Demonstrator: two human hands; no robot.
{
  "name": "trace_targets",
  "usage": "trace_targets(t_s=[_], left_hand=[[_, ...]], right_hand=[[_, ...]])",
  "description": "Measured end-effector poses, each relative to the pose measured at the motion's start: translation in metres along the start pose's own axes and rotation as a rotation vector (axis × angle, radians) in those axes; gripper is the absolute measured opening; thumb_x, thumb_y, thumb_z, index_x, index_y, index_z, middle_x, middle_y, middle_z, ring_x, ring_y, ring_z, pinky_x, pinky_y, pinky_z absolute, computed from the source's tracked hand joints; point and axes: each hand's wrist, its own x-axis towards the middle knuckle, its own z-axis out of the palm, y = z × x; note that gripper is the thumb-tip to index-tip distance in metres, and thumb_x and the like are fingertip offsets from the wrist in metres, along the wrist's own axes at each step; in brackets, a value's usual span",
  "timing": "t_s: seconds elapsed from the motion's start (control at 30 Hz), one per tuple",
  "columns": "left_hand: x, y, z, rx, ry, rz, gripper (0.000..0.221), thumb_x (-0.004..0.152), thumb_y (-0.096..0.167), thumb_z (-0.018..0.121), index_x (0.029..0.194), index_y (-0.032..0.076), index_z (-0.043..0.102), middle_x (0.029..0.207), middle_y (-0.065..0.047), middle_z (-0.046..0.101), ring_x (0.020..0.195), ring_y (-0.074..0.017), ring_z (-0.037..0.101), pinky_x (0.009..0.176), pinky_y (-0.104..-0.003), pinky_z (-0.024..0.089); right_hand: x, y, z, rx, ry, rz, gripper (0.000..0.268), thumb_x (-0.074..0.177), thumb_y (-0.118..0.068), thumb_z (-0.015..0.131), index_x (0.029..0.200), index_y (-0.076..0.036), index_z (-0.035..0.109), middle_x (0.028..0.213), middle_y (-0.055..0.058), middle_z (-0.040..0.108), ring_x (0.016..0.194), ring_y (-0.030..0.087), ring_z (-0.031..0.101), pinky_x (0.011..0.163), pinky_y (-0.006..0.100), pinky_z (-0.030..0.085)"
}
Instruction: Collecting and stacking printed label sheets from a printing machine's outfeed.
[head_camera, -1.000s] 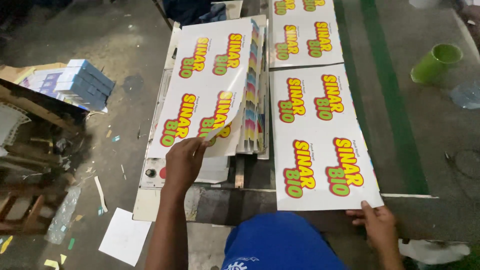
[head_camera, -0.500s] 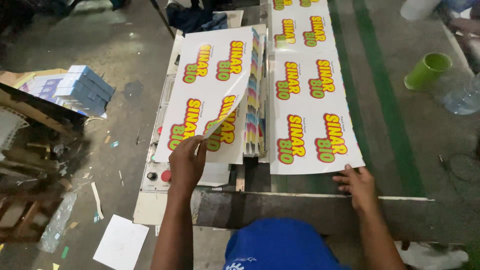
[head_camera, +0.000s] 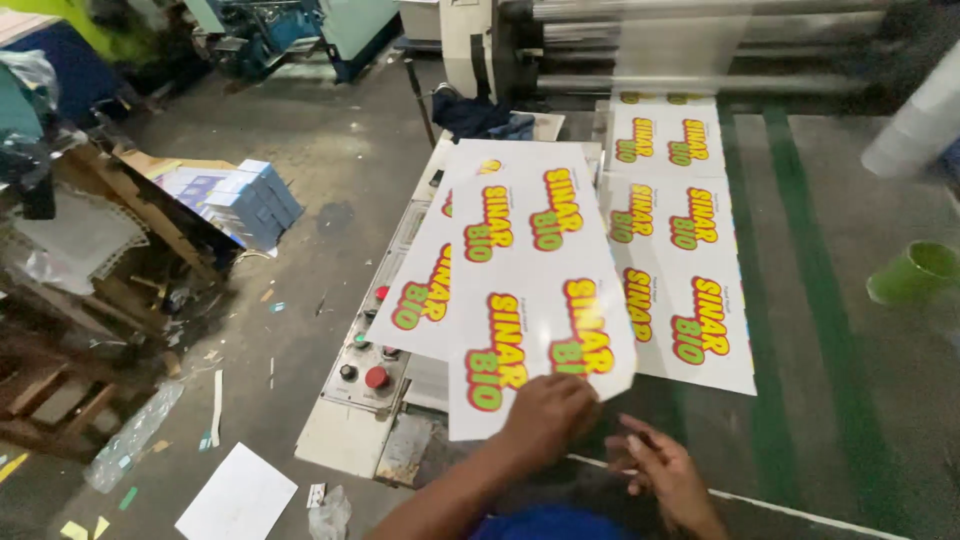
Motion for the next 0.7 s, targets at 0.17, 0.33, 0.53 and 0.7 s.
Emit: trace_targets(t_s=[0.17, 0.33, 0.53, 0.7], left_hand=[[-0.008, 0.012, 0.019, 0.112, -0.349, 0.013, 0.018, 0.089, 0.026, 0.072, 0.095, 0.009, 0.068, 0.101, -0.009, 0.072, 0.100, -0.0298, 0.071, 0.088, -0.045, 0.053], [-0.003, 0.008, -0.010, -0.034, -0.248, 0.080, 0.034, 0.093, 0.028, 0.072, 0.117, 0.005, 0.070, 0.122, -0.012, 0.071, 0.113, -0.0295, 0.067, 0.100, -0.043, 0.049], [-0.027, -0.082, -0.030, 0.275, -0.216, -0.235, 0.030, 0.088, 0.029, 0.075, 0.114, 0.013, 0.074, 0.127, -0.006, 0.073, 0.123, -0.0246, 0.065, 0.106, -0.044, 0.045], [-0.010, -0.078, -0.086, 0.390, -0.346, -0.266, 0.059, 0.073, 0.038, 0.083, 0.119, 0.003, 0.067, 0.131, -0.013, 0.065, 0.127, -0.0311, 0.056, 0.102, -0.047, 0.040]], right_hand=[[0.018, 0.020, 0.006, 0.280, -0.242, -0.028, 0.044, 0.106, -0.034, 0.054, 0.117, 0.007, 0.061, 0.091, 0.017, 0.074, 0.075, 0.025, 0.074, 0.054, 0.038, 0.058], [0.023, 0.021, -0.022, 0.189, 0.100, 0.004, 0.033, 0.100, -0.019, 0.057, 0.124, 0.003, 0.061, 0.090, 0.018, 0.072, 0.072, 0.028, 0.072, 0.050, 0.037, 0.048], [0.008, 0.009, -0.067, 0.091, 0.454, 0.000, 0.036, 0.103, -0.013, 0.055, 0.137, -0.001, 0.056, 0.096, 0.019, 0.071, 0.076, 0.029, 0.069, 0.055, 0.041, 0.049], [0.010, 0.038, -0.149, 0.055, 0.475, 0.007, 0.038, 0.103, -0.012, 0.054, 0.139, 0.001, 0.054, 0.102, 0.021, 0.072, 0.083, 0.031, 0.072, 0.058, 0.044, 0.052]])
